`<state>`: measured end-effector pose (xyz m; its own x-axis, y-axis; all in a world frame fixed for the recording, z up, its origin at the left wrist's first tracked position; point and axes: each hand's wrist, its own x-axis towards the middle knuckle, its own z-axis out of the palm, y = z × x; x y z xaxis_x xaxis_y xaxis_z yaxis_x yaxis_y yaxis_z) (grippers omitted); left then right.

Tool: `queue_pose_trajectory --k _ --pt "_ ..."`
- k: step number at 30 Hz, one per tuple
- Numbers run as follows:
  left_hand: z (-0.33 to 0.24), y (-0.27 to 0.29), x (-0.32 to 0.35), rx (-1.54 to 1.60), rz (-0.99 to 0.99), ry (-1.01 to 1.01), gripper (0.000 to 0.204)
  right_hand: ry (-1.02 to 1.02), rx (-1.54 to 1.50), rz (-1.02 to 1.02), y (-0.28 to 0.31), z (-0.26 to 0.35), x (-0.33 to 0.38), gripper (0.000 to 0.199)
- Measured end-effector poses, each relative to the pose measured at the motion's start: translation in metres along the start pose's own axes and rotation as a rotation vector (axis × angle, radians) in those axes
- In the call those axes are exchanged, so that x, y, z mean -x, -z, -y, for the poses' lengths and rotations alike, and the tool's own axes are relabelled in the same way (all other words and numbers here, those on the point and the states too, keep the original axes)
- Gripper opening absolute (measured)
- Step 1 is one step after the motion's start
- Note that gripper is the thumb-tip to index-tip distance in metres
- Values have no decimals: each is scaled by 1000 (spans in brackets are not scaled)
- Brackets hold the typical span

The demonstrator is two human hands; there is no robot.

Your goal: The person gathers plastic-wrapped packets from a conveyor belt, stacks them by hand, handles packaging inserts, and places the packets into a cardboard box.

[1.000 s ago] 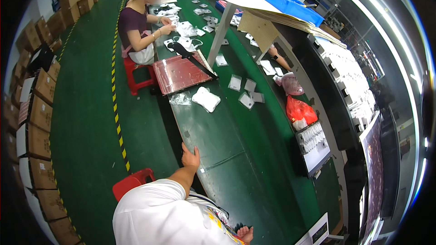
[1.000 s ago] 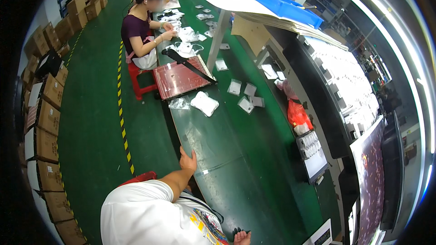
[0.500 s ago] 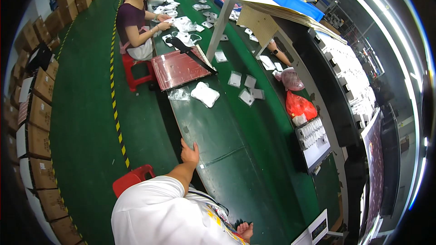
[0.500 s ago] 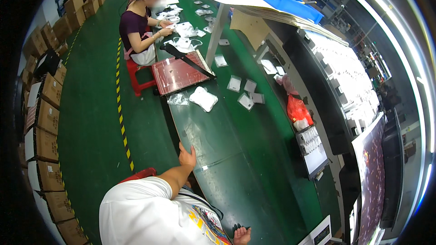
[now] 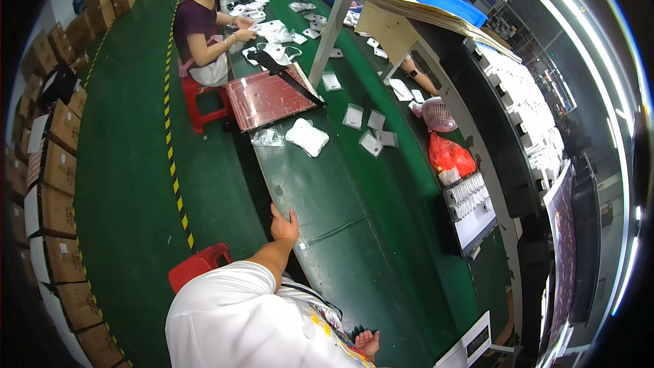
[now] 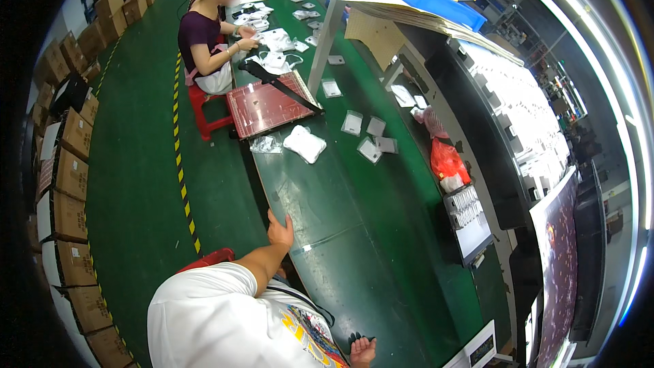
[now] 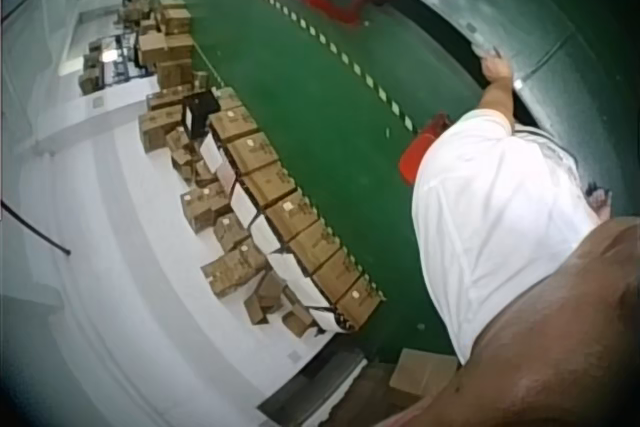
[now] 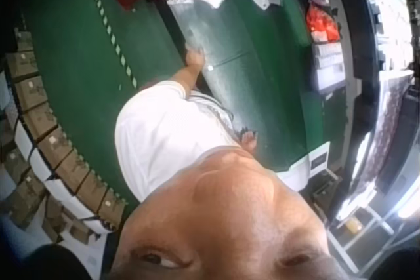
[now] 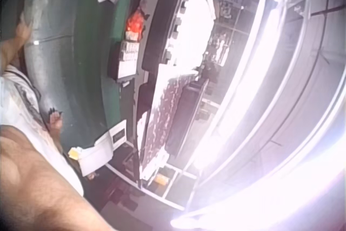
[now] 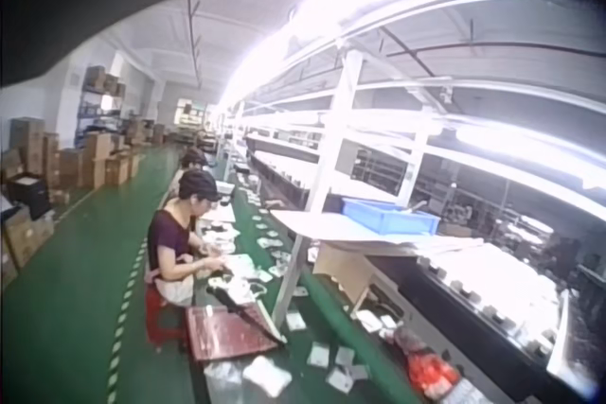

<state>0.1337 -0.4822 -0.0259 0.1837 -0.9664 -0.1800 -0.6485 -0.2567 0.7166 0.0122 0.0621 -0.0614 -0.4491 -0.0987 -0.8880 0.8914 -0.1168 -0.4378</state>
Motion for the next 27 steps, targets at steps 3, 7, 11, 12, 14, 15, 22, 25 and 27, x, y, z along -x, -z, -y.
queue_pose_trajectory --k 3,7,11,12,14,15,22,25,27 --pt "1 -1 0 -3 -9 -4 74 12 0 -6 -6 0 5 49" --pt "0 -1 0 -10 -8 -1 74 -9 3 -6 -16 2 15 49" --pt "1 -1 0 -4 -15 -3 74 30 27 -85 -46 0 40 49" --pt "2 -2 0 -6 -22 -8 74 30 28 -85 -49 1 42 49" --pt "4 -1 -1 -6 -14 3 73 31 42 -109 -52 2 45 50" --pt "3 -2 -1 -5 -1 9 73 34 38 -113 -45 2 40 50" --pt "1 -1 -1 0 2 2 73 -22 -10 16 -35 0 33 48" --pt "2 0 0 15 -4 -9 73 13 18 -84 -42 1 40 47" --pt "1 -2 0 27 -9 -11 73 19 15 -84 -39 0 39 46"
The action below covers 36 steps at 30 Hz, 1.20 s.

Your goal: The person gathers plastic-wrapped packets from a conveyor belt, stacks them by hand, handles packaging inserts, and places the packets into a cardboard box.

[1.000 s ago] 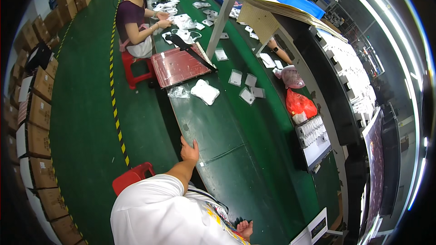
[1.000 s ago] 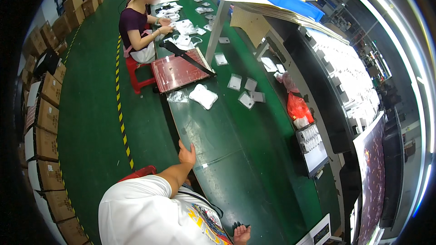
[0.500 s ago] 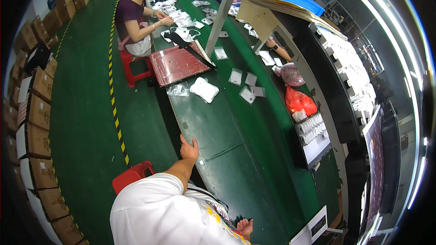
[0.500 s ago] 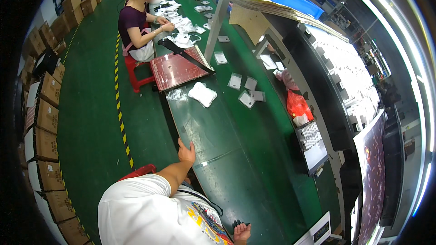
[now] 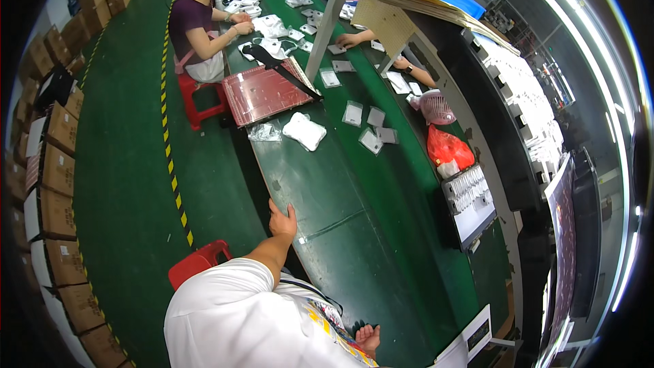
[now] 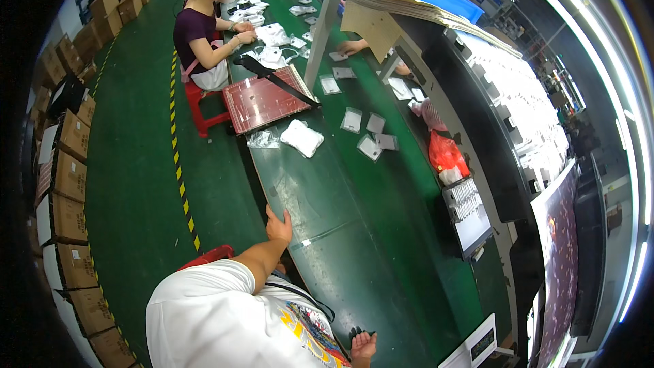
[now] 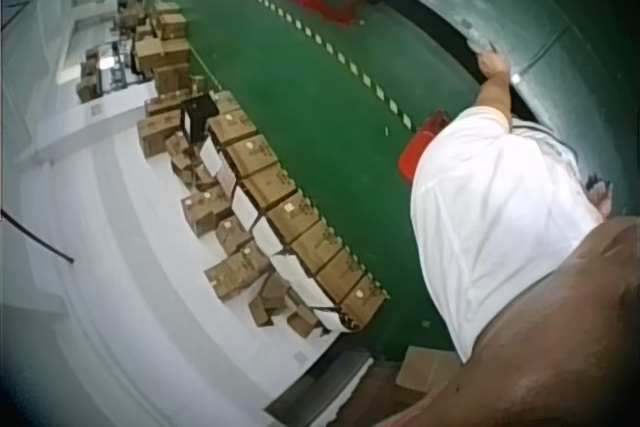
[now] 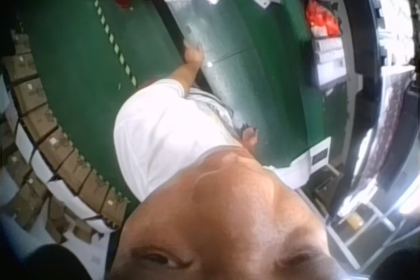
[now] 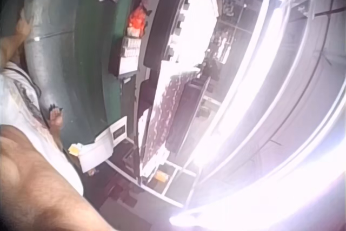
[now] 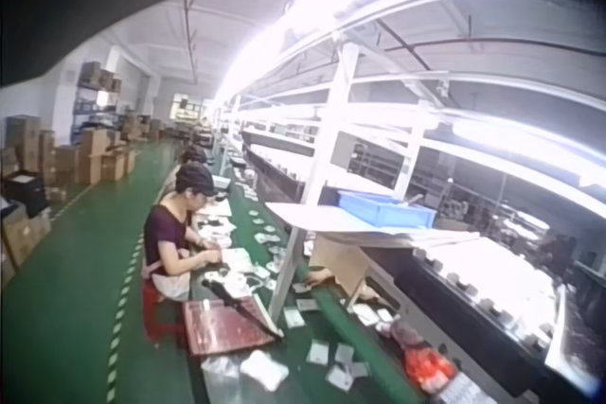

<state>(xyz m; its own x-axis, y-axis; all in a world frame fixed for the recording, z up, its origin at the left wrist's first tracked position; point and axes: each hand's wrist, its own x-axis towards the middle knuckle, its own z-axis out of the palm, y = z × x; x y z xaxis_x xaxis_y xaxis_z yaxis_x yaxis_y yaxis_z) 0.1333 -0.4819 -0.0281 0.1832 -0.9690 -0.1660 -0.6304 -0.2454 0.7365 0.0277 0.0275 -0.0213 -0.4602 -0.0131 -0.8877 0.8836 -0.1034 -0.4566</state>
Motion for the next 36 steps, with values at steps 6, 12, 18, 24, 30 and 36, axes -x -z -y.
queue_pose_trajectory --k 6,12,18,24,30,36 --pt "1 1 0 -14 10 9 72 44 -38 -26 0 -3 2 48" --pt "2 0 0 -18 4 -13 73 44 -33 -57 -2 -4 3 48" --pt "-4 3 1 -10 16 -10 72 41 -50 -31 7 -3 -6 47" --pt "0 -1 -2 5 -21 -22 72 20 -67 89 6 -2 -2 44" --pt "-3 1 0 -10 -3 3 71 43 -58 51 3 -4 -1 44" --pt "-2 1 -1 -26 -13 3 71 48 -33 -31 -2 -4 2 44"
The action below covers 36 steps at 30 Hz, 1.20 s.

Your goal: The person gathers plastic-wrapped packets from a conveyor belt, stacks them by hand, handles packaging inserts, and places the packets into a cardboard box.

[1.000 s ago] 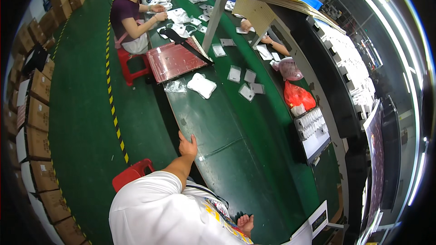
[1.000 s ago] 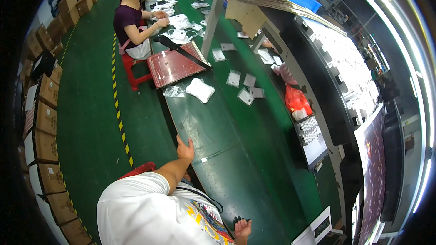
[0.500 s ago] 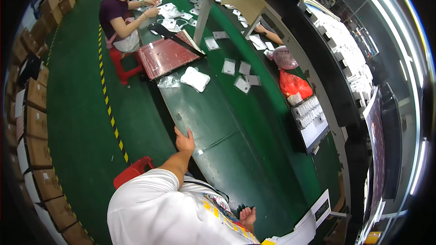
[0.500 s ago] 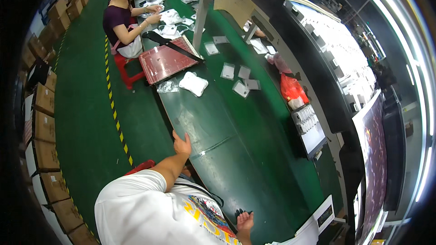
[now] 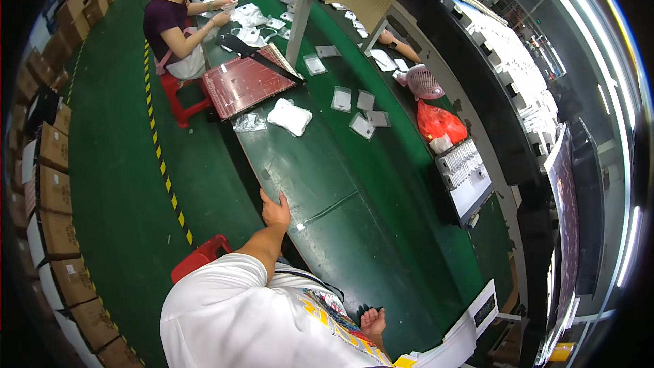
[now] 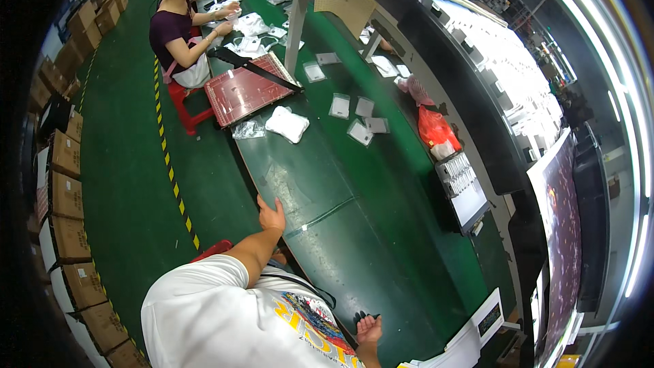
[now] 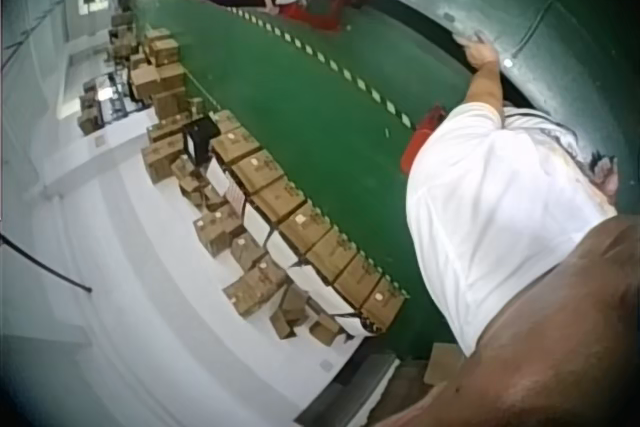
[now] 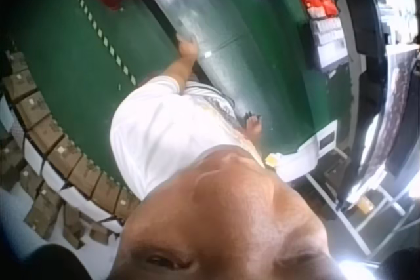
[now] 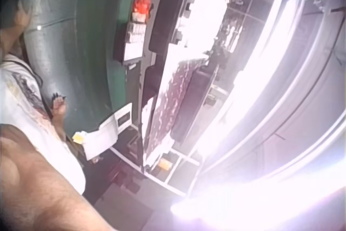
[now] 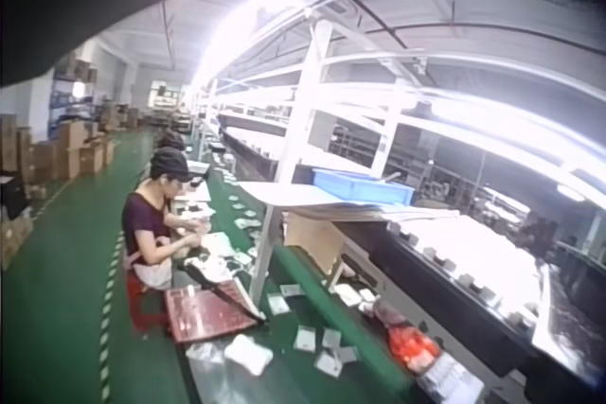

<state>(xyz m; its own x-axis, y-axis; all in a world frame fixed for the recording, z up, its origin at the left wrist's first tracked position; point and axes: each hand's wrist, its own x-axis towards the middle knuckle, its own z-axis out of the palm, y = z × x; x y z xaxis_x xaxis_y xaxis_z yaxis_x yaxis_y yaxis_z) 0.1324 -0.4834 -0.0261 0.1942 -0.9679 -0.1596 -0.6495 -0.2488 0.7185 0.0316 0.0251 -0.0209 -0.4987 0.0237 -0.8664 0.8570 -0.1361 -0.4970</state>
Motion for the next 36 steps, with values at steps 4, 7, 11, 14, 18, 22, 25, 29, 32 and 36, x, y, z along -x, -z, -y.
queue_pose_trajectory --k 4,7,11,14,18,22,25,29,32,36 --pt "4 -2 -2 3 -3 3 72 -11 -13 43 1 0 -3 45" --pt "2 -3 0 9 15 11 72 7 -13 8 1 0 -1 45" --pt "4 -4 0 13 0 -2 72 3 -16 -12 0 1 -1 46" --pt "3 -3 0 16 -1 -3 72 -7 -36 58 5 1 -5 47" --pt "0 -1 1 15 0 1 72 5 -18 4 6 -1 -7 47" --pt "2 0 2 15 6 -6 72 23 -1 -18 -2 -3 1 47" --pt "6 -3 3 24 -5 -31 71 22 1 -54 -3 -2 4 46" --pt "3 1 1 23 9 -27 71 8 -28 28 -4 0 7 43" --pt "2 1 1 41 15 -25 70 9 -39 52 -7 2 8 43" --pt "-2 3 2 30 40 -10 70 3 -49 62 -6 1 9 43"
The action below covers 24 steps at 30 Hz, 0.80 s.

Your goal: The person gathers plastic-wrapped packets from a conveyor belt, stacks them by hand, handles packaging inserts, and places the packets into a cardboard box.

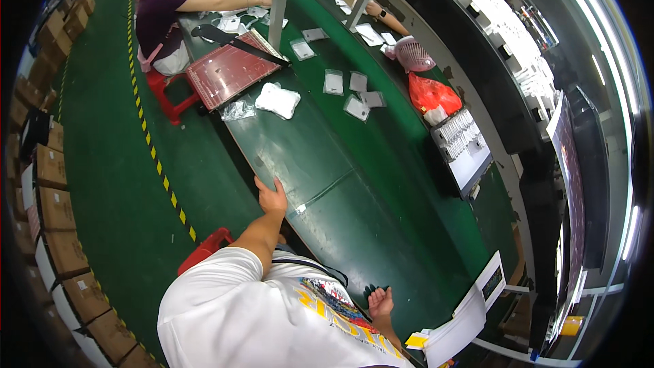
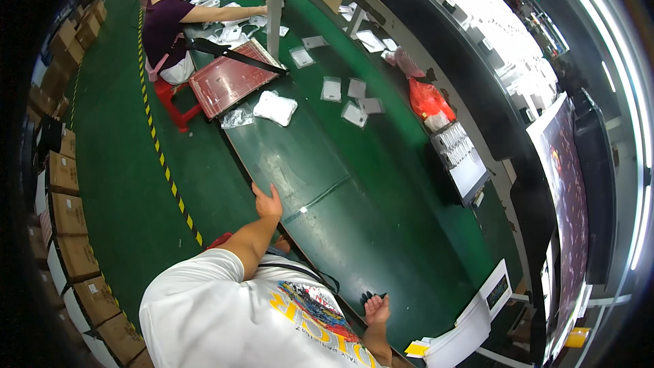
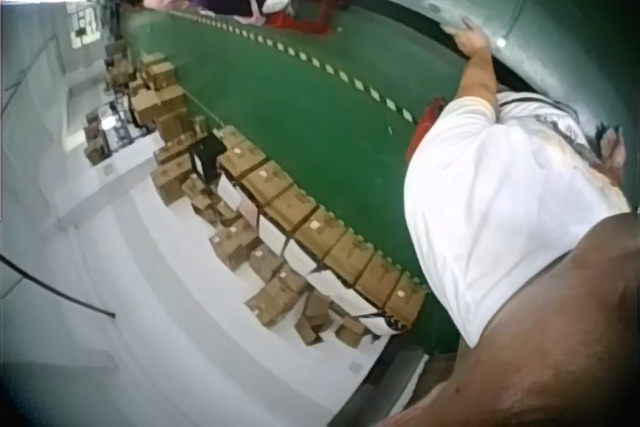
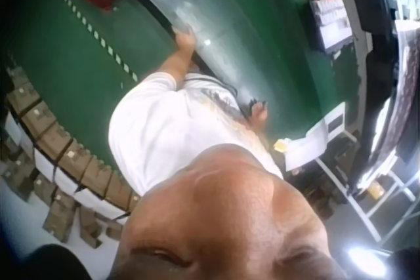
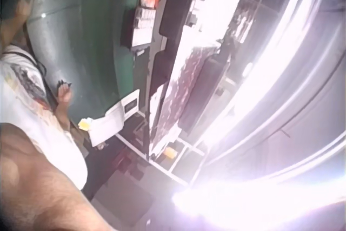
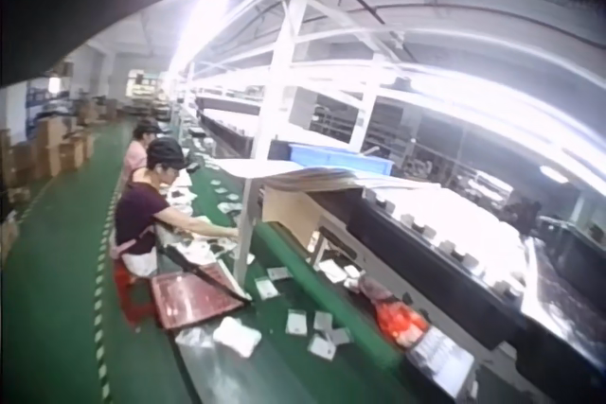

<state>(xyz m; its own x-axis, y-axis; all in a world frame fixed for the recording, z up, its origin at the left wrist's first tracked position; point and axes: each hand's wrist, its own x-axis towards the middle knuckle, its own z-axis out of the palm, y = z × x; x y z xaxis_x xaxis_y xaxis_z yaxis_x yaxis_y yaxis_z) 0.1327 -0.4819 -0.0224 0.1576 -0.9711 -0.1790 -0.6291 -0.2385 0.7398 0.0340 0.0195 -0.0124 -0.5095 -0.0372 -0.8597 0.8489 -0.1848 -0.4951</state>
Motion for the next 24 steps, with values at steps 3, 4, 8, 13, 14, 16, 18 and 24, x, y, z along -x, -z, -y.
queue_pose_trajectory --k 3,4,8,13,14,16,18,24 --pt "-1 1 0 7 -9 -11 70 2 8 -17 0 -1 1 43" --pt "0 1 0 4 -3 -14 70 4 16 -23 0 -1 1 43" --pt "-1 3 -1 4 -10 0 69 8 42 -61 2 -2 -1 44" --pt "4 -1 -4 6 103 97 71 1 51 -104 1 -2 3 45" --pt "13 -3 -13 69 69 54 74 -7 52 -98 -3 -1 1 46" --pt "15 -10 -26 129 55 17 76 -9 51 -114 -4 1 1 46" --pt "1 -18 -52 124 48 295 82 46 31 -176 -11 3 7 46" --pt "-20 -14 -144 58 -157 442 80 210 595 -491 -67 5 -2 42"
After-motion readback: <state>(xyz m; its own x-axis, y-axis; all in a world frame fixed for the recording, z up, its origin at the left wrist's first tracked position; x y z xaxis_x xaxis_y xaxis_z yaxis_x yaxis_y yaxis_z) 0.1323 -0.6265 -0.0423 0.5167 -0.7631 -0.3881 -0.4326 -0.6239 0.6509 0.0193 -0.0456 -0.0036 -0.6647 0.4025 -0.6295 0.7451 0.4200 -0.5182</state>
